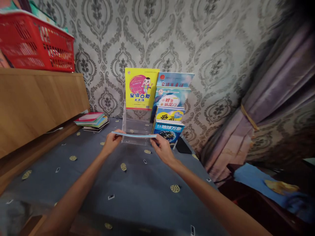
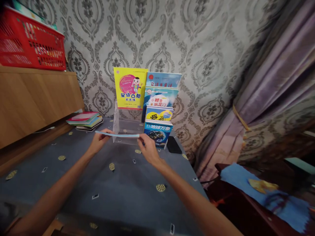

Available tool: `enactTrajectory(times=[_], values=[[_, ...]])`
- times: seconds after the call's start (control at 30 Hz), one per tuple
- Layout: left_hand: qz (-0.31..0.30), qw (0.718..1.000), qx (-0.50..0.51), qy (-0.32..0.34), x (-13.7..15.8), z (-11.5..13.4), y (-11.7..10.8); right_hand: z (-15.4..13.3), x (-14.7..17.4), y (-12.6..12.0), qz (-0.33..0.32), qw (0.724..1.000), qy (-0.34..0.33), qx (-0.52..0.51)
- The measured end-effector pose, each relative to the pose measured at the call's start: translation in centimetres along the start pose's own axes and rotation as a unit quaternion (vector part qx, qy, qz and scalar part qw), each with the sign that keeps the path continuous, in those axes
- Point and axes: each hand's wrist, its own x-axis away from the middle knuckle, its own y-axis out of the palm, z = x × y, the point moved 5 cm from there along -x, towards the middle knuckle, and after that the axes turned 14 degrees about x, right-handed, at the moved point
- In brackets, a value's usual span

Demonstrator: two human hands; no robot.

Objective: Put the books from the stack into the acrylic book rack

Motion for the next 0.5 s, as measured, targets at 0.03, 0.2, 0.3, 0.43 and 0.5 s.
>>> enactTrajectory(times=[0.03, 0.2, 0.3, 0.43, 0.5], values=[[0.002, 1.0, -0.001, 0.003, 0.1, 0.1, 0.0, -0.1, 0.1, 0.0, -0.001, 1.0, -0.006, -0.002], [-0.013, 0.999, 0.0, 0.033, 0.7, 0.7, 0.2, -1.1, 0.9, -0.4, -0.003, 0.999, -0.046, 0.0], [0.002, 0.999, -0.005, 0.047, 0.2, 1.6, 0.1, -1.8, 0.7, -1.0, 0.017, 0.998, -0.06, -0.004], [0.039, 0.991, 0.014, 0.127, -0.9, 3.3, -0.3, -2.4, -0.3, -1.7, 0.049, 0.996, -0.081, 0.001], [0.042, 0.989, 0.012, 0.142, -1.3, 3.3, -0.3, -2.2, -0.7, -1.5, 0.053, 0.995, -0.081, 0.001]])
